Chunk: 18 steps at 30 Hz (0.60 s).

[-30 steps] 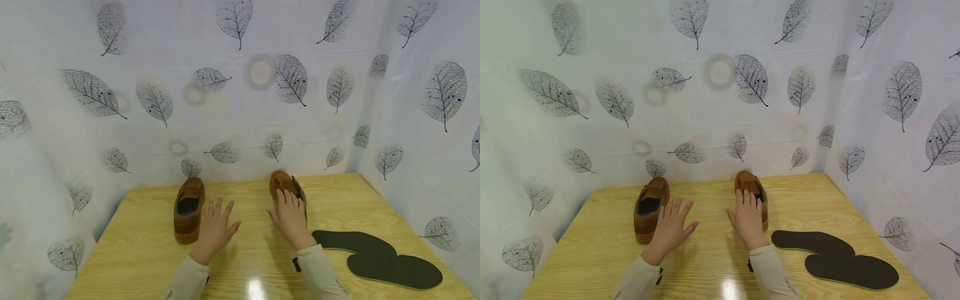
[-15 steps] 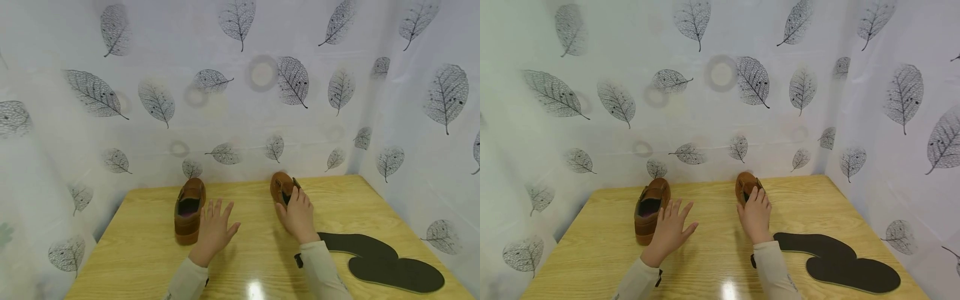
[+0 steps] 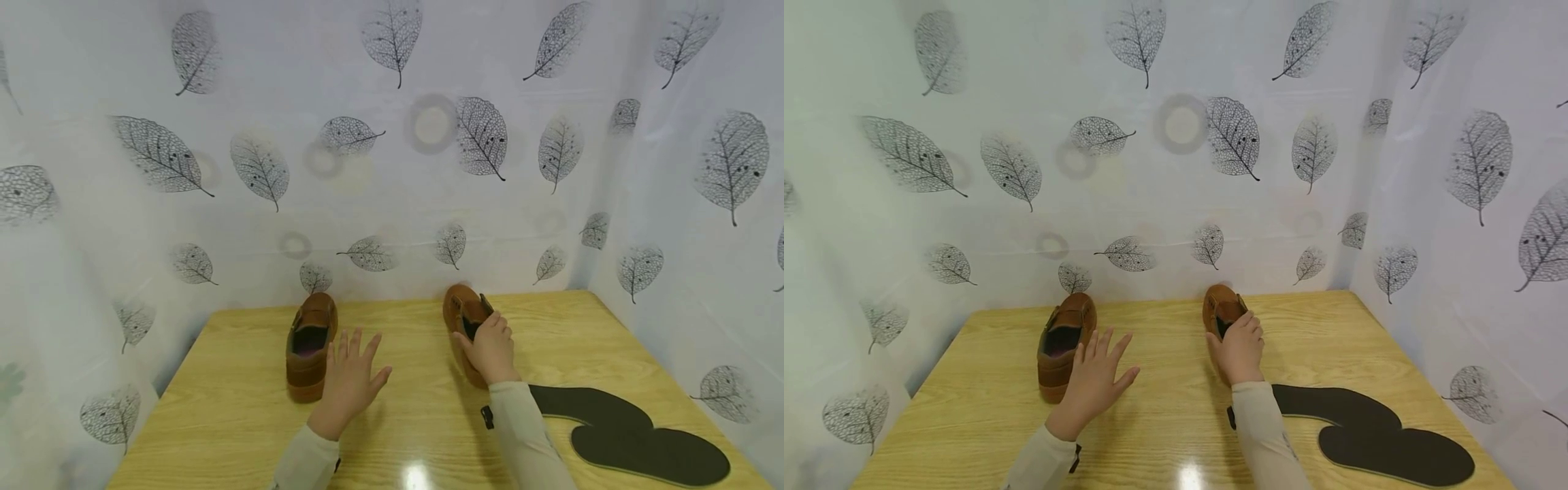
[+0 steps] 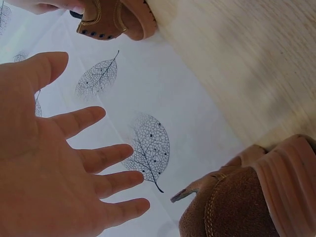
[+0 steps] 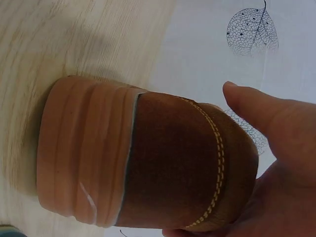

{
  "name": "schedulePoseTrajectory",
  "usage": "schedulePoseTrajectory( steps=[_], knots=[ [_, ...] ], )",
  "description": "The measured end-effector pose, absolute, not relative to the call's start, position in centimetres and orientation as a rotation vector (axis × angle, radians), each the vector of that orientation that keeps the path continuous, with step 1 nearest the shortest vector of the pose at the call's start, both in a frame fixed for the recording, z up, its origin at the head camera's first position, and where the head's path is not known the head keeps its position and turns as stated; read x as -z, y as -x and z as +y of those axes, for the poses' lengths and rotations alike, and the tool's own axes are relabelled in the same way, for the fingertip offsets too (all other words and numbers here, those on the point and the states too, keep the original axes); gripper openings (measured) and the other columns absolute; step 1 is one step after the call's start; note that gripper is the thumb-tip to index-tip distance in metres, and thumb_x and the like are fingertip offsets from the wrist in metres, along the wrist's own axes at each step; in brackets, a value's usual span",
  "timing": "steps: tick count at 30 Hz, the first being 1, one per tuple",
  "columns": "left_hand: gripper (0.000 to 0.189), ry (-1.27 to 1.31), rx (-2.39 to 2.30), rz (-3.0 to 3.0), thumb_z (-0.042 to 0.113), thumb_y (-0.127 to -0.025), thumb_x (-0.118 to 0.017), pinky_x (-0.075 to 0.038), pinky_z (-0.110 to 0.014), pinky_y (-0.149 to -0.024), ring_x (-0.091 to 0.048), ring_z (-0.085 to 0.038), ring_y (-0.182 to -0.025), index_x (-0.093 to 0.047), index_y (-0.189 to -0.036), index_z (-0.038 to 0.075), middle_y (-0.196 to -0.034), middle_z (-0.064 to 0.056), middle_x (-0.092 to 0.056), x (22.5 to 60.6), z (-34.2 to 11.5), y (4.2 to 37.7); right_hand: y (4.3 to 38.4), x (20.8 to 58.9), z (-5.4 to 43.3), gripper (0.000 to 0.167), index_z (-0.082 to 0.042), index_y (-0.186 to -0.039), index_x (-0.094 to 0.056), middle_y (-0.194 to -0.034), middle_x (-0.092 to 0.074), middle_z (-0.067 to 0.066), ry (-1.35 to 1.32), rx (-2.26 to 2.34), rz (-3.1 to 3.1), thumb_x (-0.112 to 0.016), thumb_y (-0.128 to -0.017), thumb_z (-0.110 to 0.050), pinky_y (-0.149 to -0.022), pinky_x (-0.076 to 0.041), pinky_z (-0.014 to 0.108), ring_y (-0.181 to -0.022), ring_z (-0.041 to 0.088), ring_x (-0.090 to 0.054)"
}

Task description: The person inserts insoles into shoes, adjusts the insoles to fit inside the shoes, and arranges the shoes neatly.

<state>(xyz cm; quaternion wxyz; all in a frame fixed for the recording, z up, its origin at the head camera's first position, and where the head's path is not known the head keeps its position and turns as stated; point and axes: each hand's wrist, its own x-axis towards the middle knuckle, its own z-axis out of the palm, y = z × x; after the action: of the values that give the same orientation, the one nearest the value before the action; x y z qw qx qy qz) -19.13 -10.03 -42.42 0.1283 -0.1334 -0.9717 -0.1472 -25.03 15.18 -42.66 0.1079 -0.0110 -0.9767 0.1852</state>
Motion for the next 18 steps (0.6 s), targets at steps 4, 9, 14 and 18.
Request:
schedulePoseTrajectory(
  steps=[4,9,14,18],
  knots=[
    [0.058,0.387,0.418,-2.833,0.04,-0.092,-0.061,-0.023,-0.066,-0.105,-0.03,-0.049,-0.135,-0.048,-0.141,0.012,-0.145,-0.026,-0.038,42.4,-10.08,19.0,25.22,42.86,15.35,0.098,0.034,-0.128,-0.021,-0.113,-0.04,0.052,0.085,-0.511,-2.897,-0.065,-0.09,-0.044,-0.08,-0.049,0.058,-0.102,0.059,-0.049],
    [0.059,0.381,0.414,-2.842,0.042,-0.093,-0.061,-0.023,-0.066,-0.106,-0.029,-0.049,-0.136,-0.047,-0.142,0.012,-0.146,-0.025,-0.036,42.47,-10.09,19.03,25.32,43.21,15.38,0.096,0.038,-0.111,-0.037,-0.094,-0.049,0.044,0.091,-0.391,-2.888,-0.067,-0.086,-0.05,-0.076,-0.049,0.054,-0.085,0.05,-0.055],
    [0.059,0.391,0.414,-2.843,0.04,-0.093,-0.061,-0.023,-0.066,-0.105,-0.029,-0.049,-0.135,-0.046,-0.142,0.012,-0.147,-0.026,-0.036,42.35,-10.13,18.85,25.48,43.35,15.14,0.093,0.037,-0.108,-0.041,-0.093,-0.051,0.043,0.176,-0.399,-2.89,-0.07,-0.084,-0.049,-0.074,-0.049,0.052,-0.083,0.048,-0.056],
    [0.059,0.394,0.402,-2.841,0.039,-0.093,-0.061,-0.023,-0.066,-0.105,-0.03,-0.05,-0.135,-0.046,-0.142,0.012,-0.146,-0.026,-0.036,42.41,-10.18,18.87,25.56,43.46,14.93,0.087,0.036,-0.107,-0.042,-0.092,-0.051,0.043,0.204,-0.44,-2.865,-0.072,-0.084,-0.043,-0.075,-0.049,0.053,-0.085,0.049,-0.055]
  ],
)
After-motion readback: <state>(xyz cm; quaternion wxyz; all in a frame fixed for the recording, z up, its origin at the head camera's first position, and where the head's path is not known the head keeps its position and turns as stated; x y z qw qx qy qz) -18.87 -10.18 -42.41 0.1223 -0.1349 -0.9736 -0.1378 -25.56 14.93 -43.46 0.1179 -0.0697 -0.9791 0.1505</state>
